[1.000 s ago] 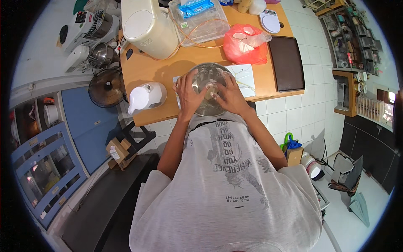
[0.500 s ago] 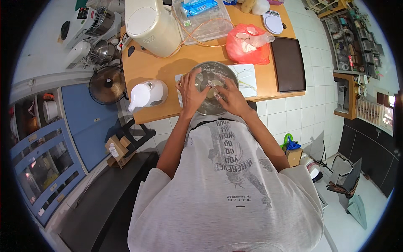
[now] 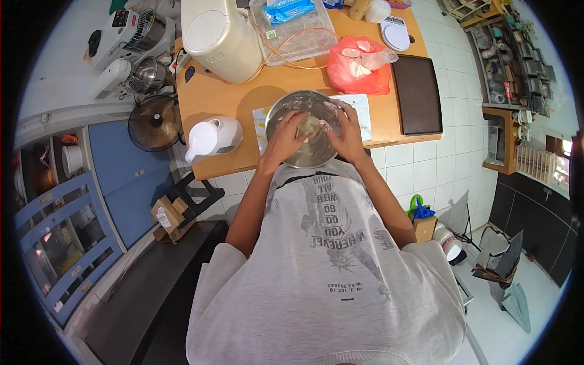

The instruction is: The person kneads dough in a metal bowl on a kitchen table, using their hands to press and fold the dough repeatedly.

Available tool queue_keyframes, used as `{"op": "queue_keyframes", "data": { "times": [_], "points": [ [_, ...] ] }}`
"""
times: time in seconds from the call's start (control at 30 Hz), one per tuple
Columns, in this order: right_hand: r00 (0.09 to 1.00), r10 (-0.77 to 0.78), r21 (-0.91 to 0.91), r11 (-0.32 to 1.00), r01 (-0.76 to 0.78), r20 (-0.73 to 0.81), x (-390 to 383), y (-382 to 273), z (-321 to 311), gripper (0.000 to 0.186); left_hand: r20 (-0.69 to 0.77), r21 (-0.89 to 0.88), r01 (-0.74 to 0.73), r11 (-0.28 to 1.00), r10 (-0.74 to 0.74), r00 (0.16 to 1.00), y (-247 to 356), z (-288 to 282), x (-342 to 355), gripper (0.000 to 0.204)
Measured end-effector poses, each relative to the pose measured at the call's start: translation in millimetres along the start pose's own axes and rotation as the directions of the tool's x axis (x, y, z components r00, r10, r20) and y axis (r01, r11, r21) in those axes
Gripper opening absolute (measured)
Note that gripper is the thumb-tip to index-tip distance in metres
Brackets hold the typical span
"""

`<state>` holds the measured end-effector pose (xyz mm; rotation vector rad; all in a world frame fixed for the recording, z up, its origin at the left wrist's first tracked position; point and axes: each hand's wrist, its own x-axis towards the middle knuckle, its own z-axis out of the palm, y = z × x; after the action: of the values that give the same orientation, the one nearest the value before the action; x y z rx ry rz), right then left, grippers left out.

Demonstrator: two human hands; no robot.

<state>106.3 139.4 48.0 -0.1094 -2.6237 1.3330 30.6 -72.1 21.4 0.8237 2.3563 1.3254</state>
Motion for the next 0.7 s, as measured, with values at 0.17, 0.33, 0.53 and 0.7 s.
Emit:
{"op": "queue_keyframes", "data": {
  "times": [0.17, 0.33, 0.53, 0.7],
  "points": [
    [0.997, 0.025, -0.055, 0.998, -0.029, -0.077, 3.5, -9.2, -3.3, 0.058, 0.002, -0.162, 0.007, 0.987, -0.007, 1.0, 24.4, 10.7, 7.5, 0.042],
    [0.993, 0.029, -0.053, 0.998, -0.035, -0.117, 8.7, -11.8, 1.2, 0.065, 0.11, -0.747, 0.21, 0.631, -0.194, 0.975, 56.2, 17.9, 6.7, 0.033],
    [0.998, 0.048, -0.055, 0.997, -0.05, -0.04, 4.0, -9.3, 16.4, 0.064, 0.141, -0.808, 0.329, 0.488, -0.382, 0.913, 35.2, 31.1, -3.9, 0.034],
    [1.0, -0.017, -0.061, 0.998, 0.016, -0.023, 7.0, -8.6, 22.9, 0.064, 0.077, -0.827, 0.31, 0.47, -0.451, 0.889, 26.8, 43.0, -5.2, 0.03]
  ]
}}
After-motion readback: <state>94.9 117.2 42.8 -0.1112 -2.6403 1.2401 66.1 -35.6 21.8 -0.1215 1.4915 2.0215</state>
